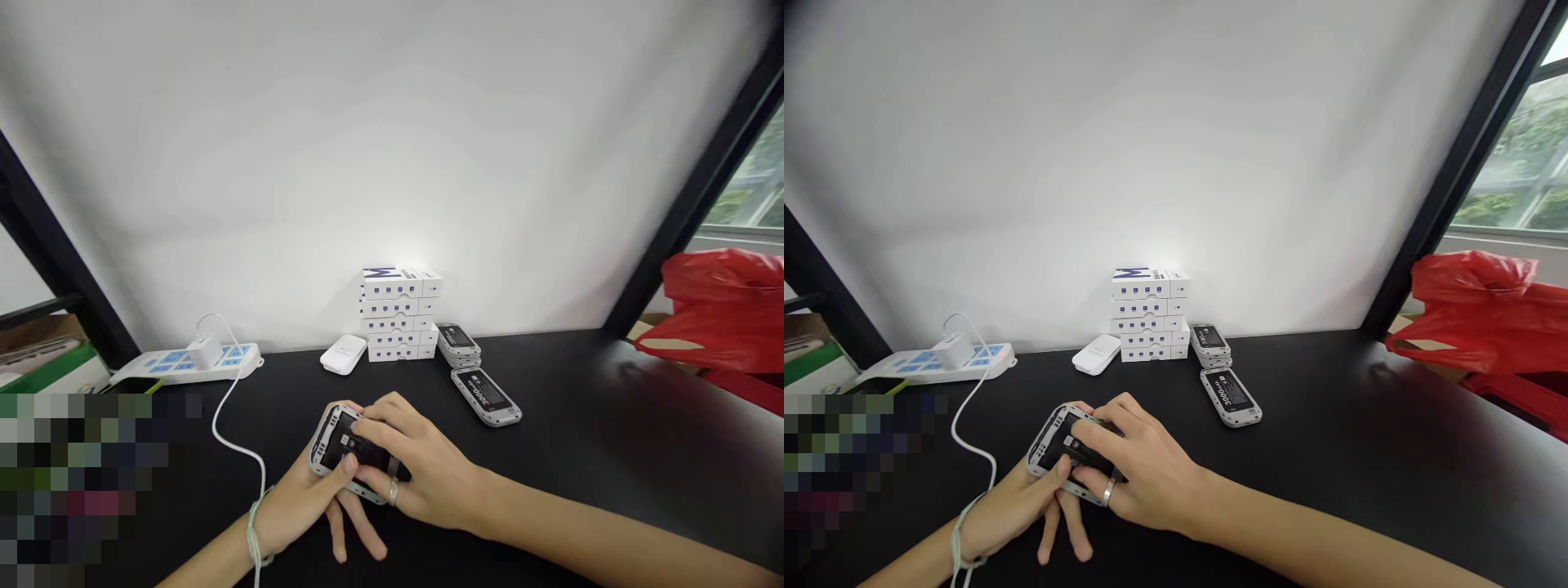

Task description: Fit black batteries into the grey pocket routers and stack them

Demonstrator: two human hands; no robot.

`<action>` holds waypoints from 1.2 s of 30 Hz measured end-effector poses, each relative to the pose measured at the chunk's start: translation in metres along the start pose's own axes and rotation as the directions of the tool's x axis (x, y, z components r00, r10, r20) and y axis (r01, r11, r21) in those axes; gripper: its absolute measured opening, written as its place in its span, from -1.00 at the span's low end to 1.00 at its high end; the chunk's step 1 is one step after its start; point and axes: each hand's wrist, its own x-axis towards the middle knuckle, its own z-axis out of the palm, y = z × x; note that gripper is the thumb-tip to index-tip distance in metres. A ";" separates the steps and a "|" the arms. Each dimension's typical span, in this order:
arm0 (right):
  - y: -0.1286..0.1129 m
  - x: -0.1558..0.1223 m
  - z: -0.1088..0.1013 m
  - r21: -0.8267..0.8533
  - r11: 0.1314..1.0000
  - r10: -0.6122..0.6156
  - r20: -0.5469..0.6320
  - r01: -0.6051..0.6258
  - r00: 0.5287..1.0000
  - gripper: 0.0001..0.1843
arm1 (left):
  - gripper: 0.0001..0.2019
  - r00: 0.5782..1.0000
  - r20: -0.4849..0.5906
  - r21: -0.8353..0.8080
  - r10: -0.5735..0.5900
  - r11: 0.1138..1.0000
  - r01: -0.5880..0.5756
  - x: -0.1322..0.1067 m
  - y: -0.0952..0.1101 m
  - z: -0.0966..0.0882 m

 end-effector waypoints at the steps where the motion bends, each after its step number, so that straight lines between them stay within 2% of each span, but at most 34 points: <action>1: -0.002 0.000 -0.002 -0.025 1.000 0.007 0.009 -0.007 1.000 -0.59 | -0.24 1.000 0.011 0.011 -0.003 1.000 0.003 0.000 0.000 0.000; 4: -0.007 0.002 -0.008 -0.027 0.999 0.045 0.064 -0.044 0.997 -0.58 | -0.15 0.999 0.022 0.056 -0.027 0.998 0.026 0.002 -0.002 -0.002; 7: -0.010 0.005 -0.011 0.127 0.984 0.105 0.161 -0.126 0.981 -0.51 | -0.12 1.000 0.012 0.065 -0.017 0.998 0.016 0.002 -0.002 -0.002; 10: -0.010 0.009 -0.011 0.264 0.933 0.188 0.216 -0.243 0.958 -0.45 | -0.15 1.000 -0.001 0.051 -0.014 0.999 0.014 0.003 -0.005 -0.003; 15: -0.014 0.016 -0.012 0.388 0.821 0.280 0.368 -0.419 0.887 -0.34 | -0.23 0.997 -0.059 0.017 -0.048 0.999 0.049 0.006 -0.016 -0.008; 21: -0.015 0.017 -0.020 0.457 0.780 0.293 0.336 -0.427 0.895 -0.40 | -0.20 0.994 -0.060 -0.021 -0.091 0.996 0.089 0.008 -0.009 -0.008; 23: -0.009 0.018 -0.025 0.532 0.721 0.219 0.434 -0.445 0.874 -0.43 | -0.18 0.991 -0.064 -0.041 -0.118 0.992 0.116 0.008 -0.003 -0.007; 25: 0.001 0.021 -0.030 0.624 0.610 0.134 0.526 -0.488 0.840 -0.34 | -0.15 0.985 -0.087 -0.068 -0.146 0.988 0.140 0.007 0.001 -0.006; 27: 0.016 0.025 -0.032 0.680 0.496 0.196 0.518 -0.540 0.833 -0.21 | -0.15 0.982 -0.111 -0.120 -0.155 0.983 0.141 0.008 0.004 -0.006; 28: 0.025 0.028 -0.032 0.678 0.463 0.286 0.495 -0.571 0.821 -0.19 | -0.16 0.982 -0.119 -0.159 -0.145 0.979 0.125 0.008 0.005 -0.007; 29: 0.035 0.030 -0.032 0.640 0.460 0.394 0.475 -0.616 0.787 -0.19 | -0.18 0.985 -0.120 -0.198 -0.127 0.975 0.102 0.008 0.006 -0.007; 31: 0.055 0.033 -0.030 0.480 0.502 0.579 0.432 -0.719 0.692 -0.23 | -0.24 0.990 -0.110 -0.260 -0.089 0.964 0.058 0.009 0.007 -0.008; 33: 0.073 0.037 -0.026 0.313 0.548 0.664 0.403 -0.776 0.631 -0.24 | -0.26 0.992 -0.103 -0.290 -0.078 0.956 0.045 0.009 0.008 -0.008; 36: 0.094 0.041 -0.019 0.227 0.598 0.667 0.391 -0.769 0.634 -0.32 | -0.27 0.993 -0.086 -0.305 -0.079 0.951 0.049 0.010 0.008 -0.009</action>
